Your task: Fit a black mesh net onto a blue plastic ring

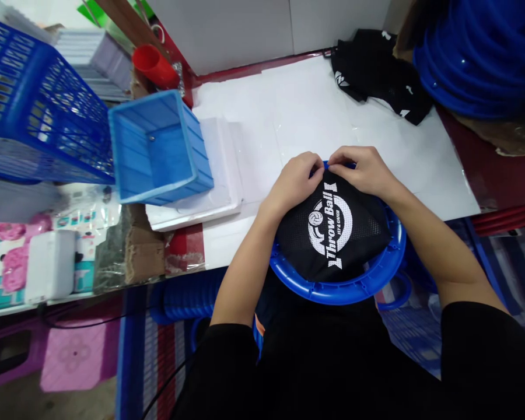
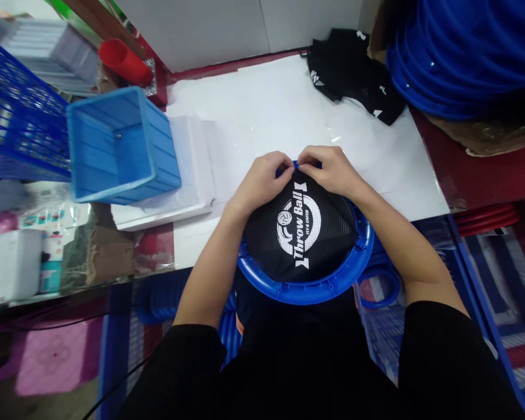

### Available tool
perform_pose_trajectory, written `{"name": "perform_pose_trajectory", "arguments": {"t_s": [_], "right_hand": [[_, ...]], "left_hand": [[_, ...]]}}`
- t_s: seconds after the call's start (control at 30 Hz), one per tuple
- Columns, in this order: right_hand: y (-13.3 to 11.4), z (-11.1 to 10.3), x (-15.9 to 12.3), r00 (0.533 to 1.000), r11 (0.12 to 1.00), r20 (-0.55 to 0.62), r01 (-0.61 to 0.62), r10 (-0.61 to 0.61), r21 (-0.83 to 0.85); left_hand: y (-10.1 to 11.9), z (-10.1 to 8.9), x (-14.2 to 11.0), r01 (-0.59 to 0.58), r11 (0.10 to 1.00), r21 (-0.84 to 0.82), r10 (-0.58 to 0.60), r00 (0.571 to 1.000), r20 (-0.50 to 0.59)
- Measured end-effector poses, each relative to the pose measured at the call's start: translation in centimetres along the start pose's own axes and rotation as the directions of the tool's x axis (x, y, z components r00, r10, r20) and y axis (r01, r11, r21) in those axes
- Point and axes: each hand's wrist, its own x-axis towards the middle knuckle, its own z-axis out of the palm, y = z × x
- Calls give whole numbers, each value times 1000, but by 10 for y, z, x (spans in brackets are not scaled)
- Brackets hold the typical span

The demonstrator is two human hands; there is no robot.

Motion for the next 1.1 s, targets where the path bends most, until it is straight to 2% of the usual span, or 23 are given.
{"name": "perform_pose_trajectory", "arguments": {"t_s": [0.37,0.63,0.77,0.83,0.9,1.0,1.1], "right_hand": [[0,2,-2,999,999,-36,-23,22,-44],[3,2,-3,999,997,-30,22,-24,-71],[6,1,-2,1000,998,-12,20,-20,-66],[7,0,-1,1000,997,1,18,-18,-74],[8,-1,-1,999,996,25,27,-25,-87],[9,-6,-4,995,994,89,57,-48,-92],[6,-12,-10,984,989,163,95,-76,-111]], "left_hand": [[1,-20,28,-59,991,119,33,977,213],[16,-23,34,-46,970,240,-13,971,239],[16,-25,38,-36,972,233,-29,963,267],[15,-29,30,-52,979,199,-2,965,263],[16,-33,11,-79,974,213,36,980,198],[24,-36,-34,-64,915,398,42,997,65],[30,-32,-75,-39,846,531,-23,994,109]]}}
